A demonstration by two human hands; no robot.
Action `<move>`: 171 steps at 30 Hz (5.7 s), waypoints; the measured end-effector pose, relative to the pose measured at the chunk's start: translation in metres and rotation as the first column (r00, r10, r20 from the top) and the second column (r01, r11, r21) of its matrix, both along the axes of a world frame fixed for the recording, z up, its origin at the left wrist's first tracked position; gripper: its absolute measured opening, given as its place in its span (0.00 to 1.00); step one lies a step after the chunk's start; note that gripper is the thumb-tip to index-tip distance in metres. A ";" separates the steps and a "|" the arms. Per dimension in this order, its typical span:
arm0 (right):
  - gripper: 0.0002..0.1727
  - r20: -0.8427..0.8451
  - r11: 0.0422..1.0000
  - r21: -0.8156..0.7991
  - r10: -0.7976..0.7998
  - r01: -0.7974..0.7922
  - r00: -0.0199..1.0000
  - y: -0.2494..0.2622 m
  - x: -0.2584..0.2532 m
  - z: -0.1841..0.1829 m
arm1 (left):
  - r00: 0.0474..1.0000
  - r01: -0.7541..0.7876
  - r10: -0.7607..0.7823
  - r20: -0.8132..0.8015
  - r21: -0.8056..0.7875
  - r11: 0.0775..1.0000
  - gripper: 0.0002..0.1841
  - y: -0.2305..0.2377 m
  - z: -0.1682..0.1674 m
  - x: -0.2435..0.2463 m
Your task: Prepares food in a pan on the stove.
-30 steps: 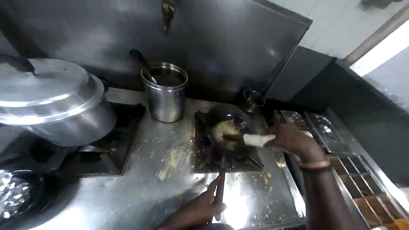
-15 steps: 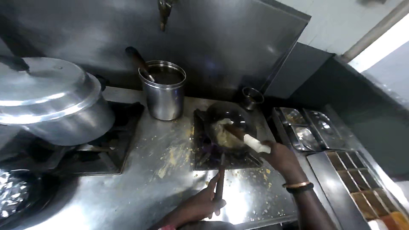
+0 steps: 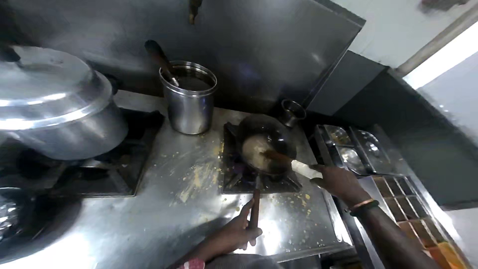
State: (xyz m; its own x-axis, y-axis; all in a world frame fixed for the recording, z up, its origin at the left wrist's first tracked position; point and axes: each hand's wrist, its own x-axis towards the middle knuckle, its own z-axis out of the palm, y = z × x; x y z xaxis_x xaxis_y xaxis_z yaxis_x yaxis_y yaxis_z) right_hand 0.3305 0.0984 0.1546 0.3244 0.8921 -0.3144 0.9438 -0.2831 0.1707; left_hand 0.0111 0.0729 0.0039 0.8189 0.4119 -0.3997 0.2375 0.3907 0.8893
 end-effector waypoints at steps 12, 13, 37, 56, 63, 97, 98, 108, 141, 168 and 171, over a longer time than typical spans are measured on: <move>0.27 0.188 0.999 -0.004 0.047 -0.047 0.981 0.027 -0.007 0.022 | 0.999 -0.034 0.034 -0.029 -0.003 0.999 0.54 -0.010 -0.033 0.024; 0.26 0.234 0.998 -0.026 0.061 -0.057 0.970 0.018 -0.007 0.032 | 0.998 -0.039 0.038 -0.040 -0.017 0.999 0.54 -0.011 -0.041 0.026; 0.27 0.197 0.995 -0.053 0.087 -0.078 0.976 -0.020 -0.058 0.016 | 0.996 -0.077 0.083 0.037 -0.144 0.987 0.40 -0.008 -0.034 0.019; 0.28 -0.405 0.963 0.226 -0.041 0.144 0.914 0.027 -0.027 -0.032 | 0.679 -0.684 0.734 -0.028 0.339 0.646 0.16 0.116 0.034 -0.115; 0.29 -0.469 0.993 0.087 -0.026 0.076 0.883 -0.027 -0.038 0.012 | 0.692 -0.695 0.721 0.028 0.298 0.655 0.18 0.133 0.032 -0.122; 0.26 0.261 0.996 0.060 0.048 -0.066 0.964 0.002 -0.010 0.012 | 0.952 0.284 -0.294 0.083 0.119 0.951 0.14 0.012 -0.057 0.033; 0.27 0.280 0.999 0.000 0.048 -0.050 0.959 -0.001 -0.018 0.016 | 0.955 0.286 -0.294 0.048 0.131 0.949 0.14 0.013 -0.059 0.033; 0.24 0.217 0.997 -0.047 0.075 -0.066 0.973 -0.013 0.018 0.086 | 0.935 0.343 -0.353 0.022 0.196 0.919 0.15 0.021 -0.061 0.034; 0.22 -0.850 0.968 0.210 0.111 0.139 0.514 0.016 0.079 -0.038 | 0.291 -0.875 0.957 0.009 0.408 0.262 0.23 0.211 0.035 -0.081; 0.32 -0.346 0.987 0.014 0.157 -0.162 0.925 -0.043 0.046 0.014 | 0.998 -0.035 0.034 0.053 0.026 0.999 0.15 -0.029 -0.035 0.069; 0.31 -0.352 0.979 -0.032 0.176 -0.199 0.919 -0.053 0.051 0.044 | 0.999 0.021 -0.023 0.045 0.047 0.999 0.15 -0.025 -0.044 0.081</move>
State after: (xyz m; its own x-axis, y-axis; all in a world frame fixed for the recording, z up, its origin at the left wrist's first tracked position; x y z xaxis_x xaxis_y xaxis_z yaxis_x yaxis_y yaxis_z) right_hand 0.3812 0.0459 0.1991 0.0136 0.8994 -0.4370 0.9819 -0.0946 -0.1640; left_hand 0.0919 0.0481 -0.0405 0.8448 0.4107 -0.3429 0.2045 0.3443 0.9163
